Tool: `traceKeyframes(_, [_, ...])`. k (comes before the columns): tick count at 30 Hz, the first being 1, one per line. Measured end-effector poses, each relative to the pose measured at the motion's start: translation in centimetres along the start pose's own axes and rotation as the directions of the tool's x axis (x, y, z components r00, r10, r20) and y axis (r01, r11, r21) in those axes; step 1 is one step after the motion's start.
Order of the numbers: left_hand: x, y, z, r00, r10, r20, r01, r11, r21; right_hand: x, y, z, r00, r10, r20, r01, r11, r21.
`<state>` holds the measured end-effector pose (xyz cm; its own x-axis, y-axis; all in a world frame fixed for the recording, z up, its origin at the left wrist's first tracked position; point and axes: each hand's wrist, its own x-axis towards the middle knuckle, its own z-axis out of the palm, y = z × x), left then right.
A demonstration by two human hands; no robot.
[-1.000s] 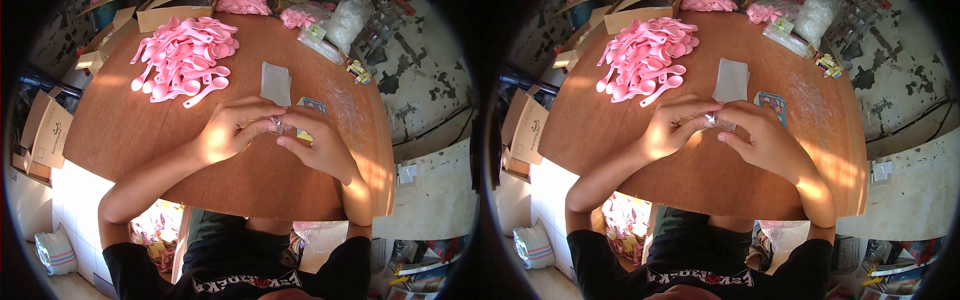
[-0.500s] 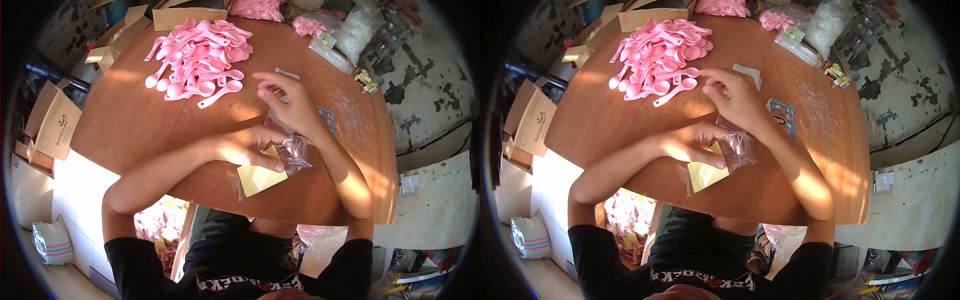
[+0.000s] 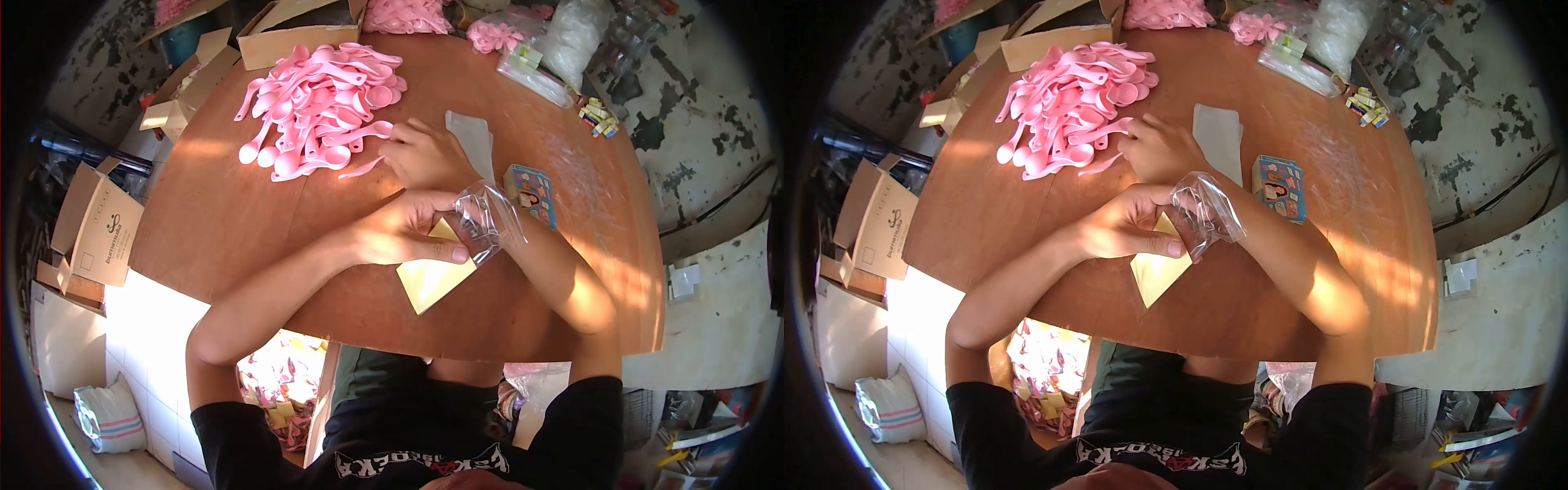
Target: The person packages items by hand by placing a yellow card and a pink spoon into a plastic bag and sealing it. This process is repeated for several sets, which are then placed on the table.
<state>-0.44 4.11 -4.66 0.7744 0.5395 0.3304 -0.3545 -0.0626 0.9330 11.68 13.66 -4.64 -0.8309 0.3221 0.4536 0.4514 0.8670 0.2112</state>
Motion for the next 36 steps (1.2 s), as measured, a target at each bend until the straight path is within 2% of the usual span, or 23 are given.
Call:
traceKeyframes(2, [0.1, -0.1, -0.1, 1.000, 0.017, -0.006, -0.017, 0.999, 0.035, -1.1, -0.5, -2.7, 0.933, 0.349, 0.083, -0.359, 0.912, 0.201])
traceKeyframes(3, [0.1, -0.1, 0.0, 1.000, 0.021, -0.006, -0.021, 0.999, 0.032, -1.9, -0.2, -3.7, 0.934, 0.348, 0.086, -0.358, 0.912, 0.198])
traceKeyframes(5, [0.2, -0.1, 0.1, 0.999, -0.021, -0.049, 0.022, 1.000, 0.013, -3.8, 0.7, -5.7, 0.793, 0.604, 0.078, -0.557, 0.668, 0.493])
traceKeyframes(7, [0.3, 0.4, 0.4, 0.997, -0.010, -0.080, 0.013, 0.999, 0.038, -5.6, 1.3, -7.8, 0.742, 0.666, -0.077, -0.483, 0.610, 0.628])
traceKeyframes(9, [0.5, 0.1, 0.7, 0.994, -0.001, -0.109, 0.008, 0.998, 0.056, -6.2, 0.7, -10.7, 0.633, 0.772, -0.054, -0.415, 0.397, 0.819])
traceKeyframes(10, [0.6, -0.4, 0.6, 0.987, 0.018, -0.162, -0.002, 0.995, 0.100, -6.7, 0.3, -11.9, 0.632, 0.774, -0.052, -0.419, 0.397, 0.817])
traceKeyframes(12, [0.9, -1.2, 0.5, 0.971, 0.045, -0.236, -0.006, 0.987, 0.160, -7.6, -0.4, -13.6, 0.571, 0.819, -0.060, -0.362, 0.317, 0.877])
traceKeyframes(17, [1.0, -1.5, 0.7, 0.954, 0.074, -0.291, 0.001, 0.969, 0.248, -8.9, -3.1, -13.6, 0.563, 0.820, -0.103, -0.264, 0.296, 0.918])
traceKeyframes(19, [1.0, -1.4, 0.7, 0.954, 0.083, -0.287, 0.006, 0.955, 0.295, -9.7, -3.4, -12.7, 0.582, 0.804, -0.126, -0.331, 0.376, 0.866])
traceKeyframes(24, [0.9, -1.6, 0.8, 0.957, 0.102, -0.273, -0.014, 0.952, 0.306, -10.1, -3.7, -11.6, 0.626, 0.778, -0.057, -0.370, 0.360, 0.857])
traceKeyframes(26, [0.9, -1.5, 0.7, 0.961, 0.087, -0.264, -0.003, 0.952, 0.305, -10.1, -3.6, -11.3, 0.654, 0.751, -0.089, -0.407, 0.449, 0.796])
traceKeyframes(30, [0.8, -1.6, 1.0, 0.953, 0.050, -0.298, 0.029, 0.967, 0.254, -10.3, -3.7, -11.3, 0.693, 0.720, -0.037, -0.407, 0.433, 0.804])
traceKeyframes(32, [0.8, -1.5, 1.0, 0.955, 0.062, -0.289, 0.021, 0.961, 0.275, -10.3, -4.0, -11.4, 0.767, 0.642, 0.026, -0.435, 0.490, 0.755])
traceKeyframes(35, [0.5, -1.3, 1.1, 0.957, 0.065, -0.281, 0.029, 0.947, 0.320, -10.1, -3.9, -11.5, 0.738, 0.675, -0.008, -0.366, 0.410, 0.835])
traceKeyframes(36, [0.5, -1.1, 1.2, 0.958, 0.064, -0.280, 0.039, 0.937, 0.348, -10.1, -3.6, -11.3, 0.691, 0.721, -0.050, -0.281, 0.332, 0.900])
